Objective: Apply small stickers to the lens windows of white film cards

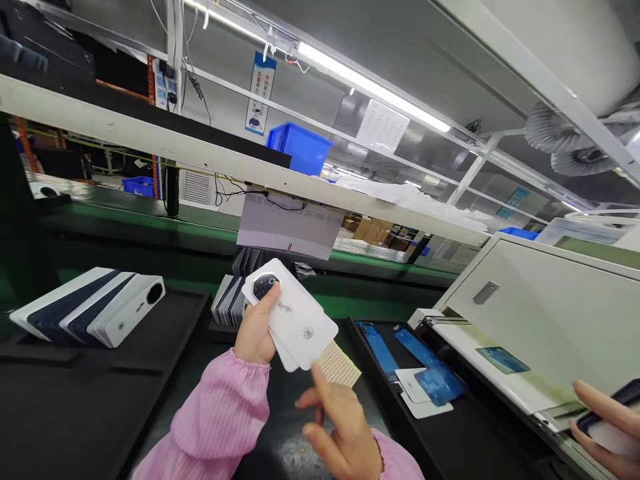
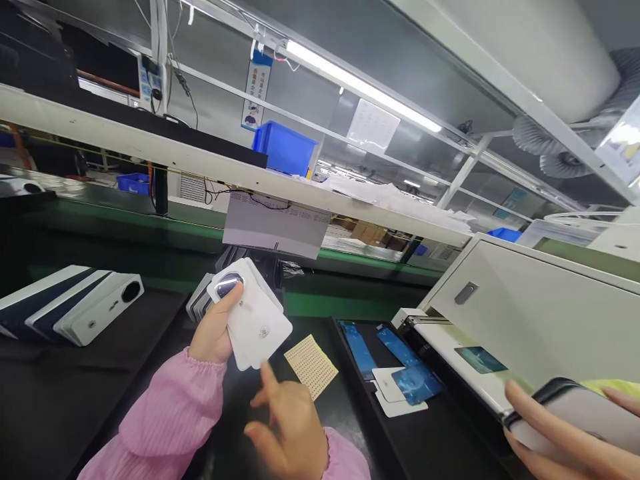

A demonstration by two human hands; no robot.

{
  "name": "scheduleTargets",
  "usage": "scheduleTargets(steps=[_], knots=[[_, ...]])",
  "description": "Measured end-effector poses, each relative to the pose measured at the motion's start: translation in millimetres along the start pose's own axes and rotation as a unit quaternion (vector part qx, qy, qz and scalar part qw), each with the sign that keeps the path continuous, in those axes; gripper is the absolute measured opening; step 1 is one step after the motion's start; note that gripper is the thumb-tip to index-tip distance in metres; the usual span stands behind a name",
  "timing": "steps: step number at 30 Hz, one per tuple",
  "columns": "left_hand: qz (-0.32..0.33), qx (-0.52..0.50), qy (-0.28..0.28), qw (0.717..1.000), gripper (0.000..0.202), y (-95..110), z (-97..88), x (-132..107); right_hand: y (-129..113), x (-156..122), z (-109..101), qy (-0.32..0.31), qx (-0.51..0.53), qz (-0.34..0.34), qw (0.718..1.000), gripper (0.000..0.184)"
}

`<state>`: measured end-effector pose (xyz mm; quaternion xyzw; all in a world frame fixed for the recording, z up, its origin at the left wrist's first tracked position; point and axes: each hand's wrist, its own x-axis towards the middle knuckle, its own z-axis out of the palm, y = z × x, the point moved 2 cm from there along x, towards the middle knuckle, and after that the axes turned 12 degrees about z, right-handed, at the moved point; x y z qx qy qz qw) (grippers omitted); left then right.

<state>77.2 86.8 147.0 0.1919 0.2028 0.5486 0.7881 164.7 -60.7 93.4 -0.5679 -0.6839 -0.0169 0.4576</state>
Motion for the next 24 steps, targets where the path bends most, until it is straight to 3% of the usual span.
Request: scheduleTargets(steps=[5, 9, 13, 17, 21, 24], knots=[[0.008, -0.011, -0.006, 1.0, 0.02, 5.6, -2.2, -3.4, -2.8, -0.8, 0.5, 0.037, 0.025, 0.055, 0.998, 0.058], [0.01, -0.017, -0.011, 1.0, 0.024, 8.7, -3.9, -4.5, -7.8, -3.7, 7.6, 0.036, -0.015, -0.009, 0.999, 0.055], [0.009, -0.013, -0.011, 1.0, 0.023, 12.2, -3.4, -6.9, -4.9, -2.0, 6.6, 0.061, -0.009, 0.056, 0.997, 0.059], [0.011, -0.014, -0.015, 1.0, 0.022, 14.2, -3.1, -9.7, -10.2, -4.8, 7.8, 0.04, -0.045, -0.032, 0.998, 0.056], [0.037, -0.019, -0.019, 0.999, 0.02, 13.0, -5.5, -9.1, -11.5, -7.0, 10.4, 0.054, -0.027, 0.007, 0.998, 0.057], [0.048, -0.01, -0.041, 0.998, 0.022, 13.3, -8.4, -8.2, -11.2, -10.8, 12.5, 0.02, -0.019, -0.096, 0.995, 0.039]])
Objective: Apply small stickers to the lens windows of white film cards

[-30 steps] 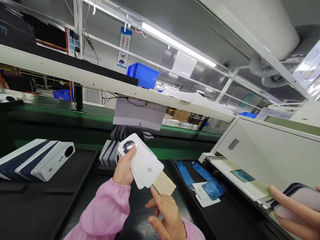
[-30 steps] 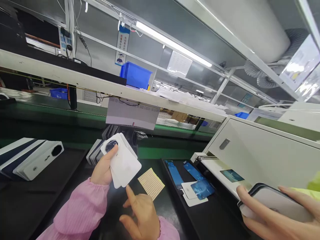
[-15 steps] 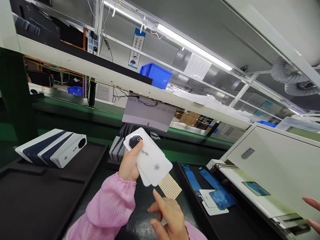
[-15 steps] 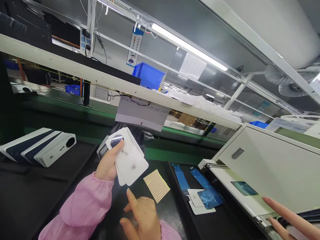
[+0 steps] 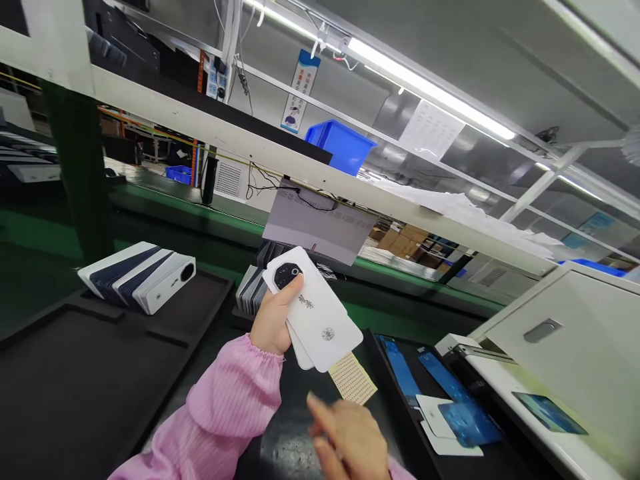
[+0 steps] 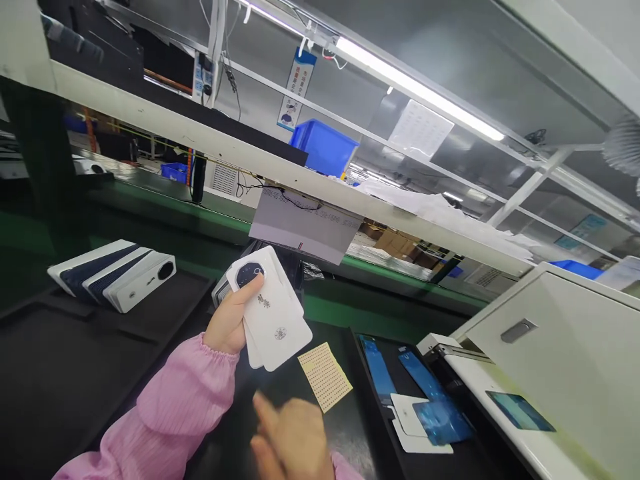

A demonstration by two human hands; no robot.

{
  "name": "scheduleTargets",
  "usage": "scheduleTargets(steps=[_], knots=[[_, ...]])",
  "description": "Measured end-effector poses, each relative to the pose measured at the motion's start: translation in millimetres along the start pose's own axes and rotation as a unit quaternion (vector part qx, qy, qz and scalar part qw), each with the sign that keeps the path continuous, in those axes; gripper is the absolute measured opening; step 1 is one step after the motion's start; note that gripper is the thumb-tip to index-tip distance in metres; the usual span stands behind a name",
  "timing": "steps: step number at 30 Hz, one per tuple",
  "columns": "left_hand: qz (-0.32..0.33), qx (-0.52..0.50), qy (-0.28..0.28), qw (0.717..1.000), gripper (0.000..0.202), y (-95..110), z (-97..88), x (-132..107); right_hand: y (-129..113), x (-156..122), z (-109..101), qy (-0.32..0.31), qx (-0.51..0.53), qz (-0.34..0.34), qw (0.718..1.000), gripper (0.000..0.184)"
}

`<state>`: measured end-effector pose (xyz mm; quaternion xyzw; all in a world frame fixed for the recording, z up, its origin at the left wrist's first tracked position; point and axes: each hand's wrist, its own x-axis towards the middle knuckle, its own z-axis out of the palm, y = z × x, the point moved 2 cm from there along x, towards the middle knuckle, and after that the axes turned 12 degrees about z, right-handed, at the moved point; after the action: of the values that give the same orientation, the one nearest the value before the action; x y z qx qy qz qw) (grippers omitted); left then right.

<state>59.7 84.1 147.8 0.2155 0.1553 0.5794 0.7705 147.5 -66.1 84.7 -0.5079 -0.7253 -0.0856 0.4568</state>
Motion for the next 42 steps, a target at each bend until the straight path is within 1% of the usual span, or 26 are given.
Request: scheduleTargets(steps=[1, 2, 3, 5, 6, 7, 8, 10, 11, 12, 14, 16, 17, 19, 21, 23, 25, 26, 28, 30, 31, 33, 35, 37, 40, 42], knots=[[0.007, 0.007, -0.016, 1.0, 0.023, 1.4, -0.9, 0.0, 1.2, -1.5, -2.5, 0.009, 0.011, -0.033, 0.999, 0.032], [0.016, 0.016, -0.035, 0.999, 0.025, 3.5, -1.7, -0.3, 3.8, -1.8, -7.0, 0.027, 0.026, -0.043, 0.998, 0.026], [0.028, 0.028, -0.055, 0.998, 0.027, 6.3, -2.3, -0.9, 7.2, -0.1, -13.3, 0.047, 0.036, -0.031, 0.998, 0.022], [0.048, 0.055, -0.091, 0.993, 0.029, 12.0, -3.1, -2.8, 15.3, 11.0, -28.8, 0.103, 0.046, 0.057, 0.992, 0.019], [0.053, 0.069, -0.108, 0.99, 0.03, 14.2, -3.1, -4.0, 18.6, 20.2, -35.7, 0.121, 0.053, 0.107, 0.985, 0.023], [0.057, 0.083, -0.12, 0.988, 0.031, 15.7, -2.9, -5.2, 22.2, 31.0, -40.6, 0.136, 0.076, 0.18, 0.971, 0.028], [0.065, 0.099, -0.131, 0.984, 0.032, 16.5, -2.4, -6.4, 24.9, 42.8, -41.5, 0.113, 0.113, 0.242, 0.957, 0.037], [0.1, 0.132, -0.142, 0.976, 0.035, 16.4, -1.2, -8.2, 28.0, 64.4, -31.9, 0.006, 0.204, 0.34, 0.918, 0.061], [0.123, 0.148, -0.141, 0.971, 0.037, 15.8, -0.8, -8.9, 28.2, 72.5, -23.1, -0.053, 0.243, 0.362, 0.898, 0.069], [0.146, 0.162, -0.135, 0.967, 0.039, 15.2, -0.7, -9.5, 28.4, 77.9, -13.2, -0.095, 0.277, 0.376, 0.879, 0.071], [0.169, 0.188, -0.116, 0.961, 0.042, 14.4, -2.0, -10.1, 29.9, 81.6, 7.0, -0.136, 0.335, 0.4, 0.842, 0.063], [0.17, 0.21, -0.101, 0.957, 0.044, 15.2, -4.5, -9.6, 33.1, 78.9, 23.9, -0.139, 0.394, 0.424, 0.803, 0.054], [0.17, 0.219, -0.105, 0.955, 0.045, 16.0, -5.7, -9.0, 35.0, 76.7, 30.3, -0.138, 0.425, 0.436, 0.781, 0.052], [0.169, 0.214, -0.139, 0.952, 0.047, 16.7, -7.2, -6.7, 38.8, 72.9, 38.2, -0.12, 0.494, 0.442, 0.739, 0.05], [0.16, 0.177, -0.194, 0.952, 0.056, 13.9, -7.4, -3.4, 42.4, 70.1, 42.1, -0.086, 0.573, 0.437, 0.688, 0.044], [0.118, 0.144, -0.24, 0.953, 0.069, 6.2, -6.8, -0.2, 45.9, 67.1, 45.9, -0.065, 0.636, 0.444, 0.629, 0.034], [0.064, 0.144, -0.243, 0.957, 0.076, -3.8, -5.8, 2.0, 49.6, 64.0, 50.5, -0.078, 0.664, 0.463, 0.582, 0.03], [0.04, 0.153, -0.231, 0.96, 0.075, -8.3, -5.0, 2.3, 51.9, 62.6, 52.3, -0.091, 0.667, 0.473, 0.568, 0.03], [0.022, 0.173, -0.197, 0.965, 0.064, -13.7, -2.9, 1.3, 57.9, 60.6, 53.1, -0.12, 0.663, 0.483, 0.559, 0.032], [0.036, 0.198, -0.184, 0.962, 0.057, -14.4, -0.5, -1.3, 64.3, 59.9, 49.7, -0.166, 0.65, 0.474, 0.57, 0.034], [0.053, 0.217, -0.187, 0.956, 0.057, -13.4, 0.2, -2.8, 67.1, 59.8, 46.6, -0.194, 0.638, 0.465, 0.582, 0.035], [0.112, 0.271, -0.195, 0.936, 0.061, -10.3, 0.0, -5.8, 71.6, 59.7, 39.4, -0.241, 0.609, 0.447, 0.61, 0.037], [0.18, 0.32, -0.188, 0.911, 0.065, -7.6, -2.0, -8.7, 73.5, 59.3, 33.8, -0.255, 0.599, 0.433, 0.624, 0.04], [0.205, 0.323, -0.186, 0.905, 0.068, -7.4, -3.8, -11.5, 71.3, 58.5, 33.0, -0.246, 0.624, 0.418, 0.613, 0.042], [0.154, 0.237, -0.221, 0.933, 0.062, -8.9, -2.5, -15.1, 62.2, 57.0, 42.3, -0.238, 0.674, 0.405, 0.57, 0.038], [0.117, 0.177, -0.23, 0.95, 0.056, -7.4, 0.5, -17.0, 55.6, 56.3, 51.3, -0.241, 0.695, 0.408, 0.54, 0.034]])
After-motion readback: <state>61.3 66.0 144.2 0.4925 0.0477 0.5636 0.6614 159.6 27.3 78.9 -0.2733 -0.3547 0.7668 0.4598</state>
